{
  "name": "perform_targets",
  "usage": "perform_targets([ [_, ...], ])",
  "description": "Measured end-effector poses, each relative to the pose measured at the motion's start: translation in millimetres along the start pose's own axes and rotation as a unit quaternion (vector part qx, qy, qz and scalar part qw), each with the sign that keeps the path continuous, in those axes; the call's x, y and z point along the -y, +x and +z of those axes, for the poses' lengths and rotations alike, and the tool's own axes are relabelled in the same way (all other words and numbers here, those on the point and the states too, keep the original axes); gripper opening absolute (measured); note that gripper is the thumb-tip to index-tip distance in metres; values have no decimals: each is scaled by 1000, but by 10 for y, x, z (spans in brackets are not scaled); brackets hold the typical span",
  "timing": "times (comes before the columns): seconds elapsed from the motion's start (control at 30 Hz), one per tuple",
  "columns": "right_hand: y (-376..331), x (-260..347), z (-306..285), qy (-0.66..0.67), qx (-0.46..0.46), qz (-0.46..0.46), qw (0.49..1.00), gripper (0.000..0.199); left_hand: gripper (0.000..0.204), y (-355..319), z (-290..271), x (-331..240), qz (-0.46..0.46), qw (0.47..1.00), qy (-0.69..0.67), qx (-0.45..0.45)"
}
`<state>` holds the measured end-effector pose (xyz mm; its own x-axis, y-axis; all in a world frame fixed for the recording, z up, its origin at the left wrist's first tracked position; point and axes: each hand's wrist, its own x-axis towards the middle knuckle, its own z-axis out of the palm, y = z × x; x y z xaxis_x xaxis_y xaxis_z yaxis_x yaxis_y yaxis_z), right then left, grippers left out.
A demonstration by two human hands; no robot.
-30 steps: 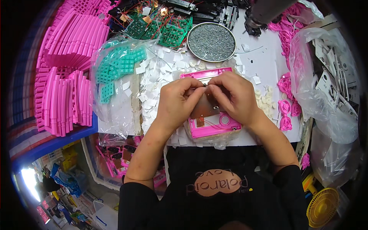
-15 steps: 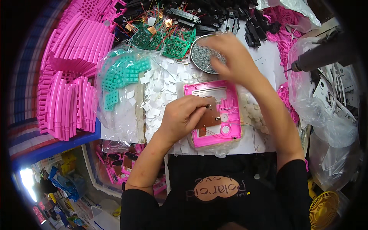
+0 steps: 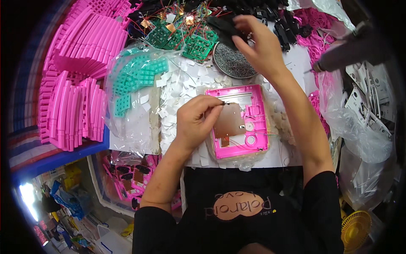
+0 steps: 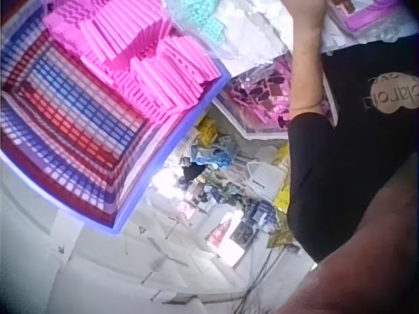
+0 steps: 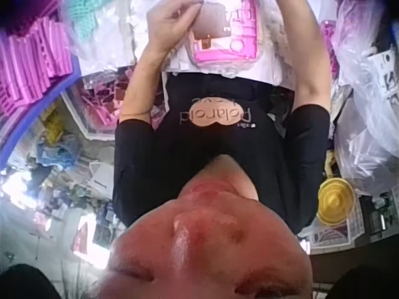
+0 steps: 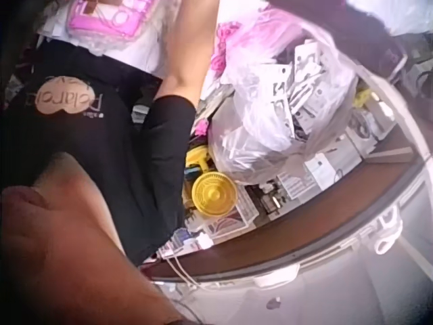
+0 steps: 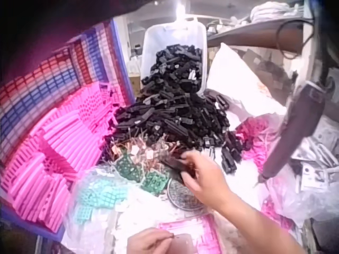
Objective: Assembling internal components of a pink toy camera and placing it into its packaging.
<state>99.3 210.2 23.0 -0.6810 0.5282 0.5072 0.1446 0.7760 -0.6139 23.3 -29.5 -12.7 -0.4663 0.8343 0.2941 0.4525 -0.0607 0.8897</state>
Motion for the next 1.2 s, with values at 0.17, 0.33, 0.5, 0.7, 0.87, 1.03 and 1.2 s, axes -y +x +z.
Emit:
perform_targets([
  [0.17,-692,120,-741,293,316,183,884,28,9,-61,-17,101,-55,995,-67,-55],
  [0.33,-687,188,-628,269,536,271,753,27,10,-75,-86,127,-26,998,-53,-28],
  [0.5,-585,195,-507,227,534,239,779,28,14,-12,-144,5,72,996,19,45],
  [0.7,-826,538,-650,49,308,63,948,48,15,-37,-166,37,100,991,64,62],
  [0.87,-1122,470,-536,-2,245,-101,964,59,15,27,-151,-2,94,991,68,70],
  [1.03,-1054,390,-542,50,275,-74,957,55,16,86,-184,-11,171,975,119,74],
  [1.2,-963,341,-497,48,284,-48,957,50,17,232,-219,-31,263,937,202,106],
])
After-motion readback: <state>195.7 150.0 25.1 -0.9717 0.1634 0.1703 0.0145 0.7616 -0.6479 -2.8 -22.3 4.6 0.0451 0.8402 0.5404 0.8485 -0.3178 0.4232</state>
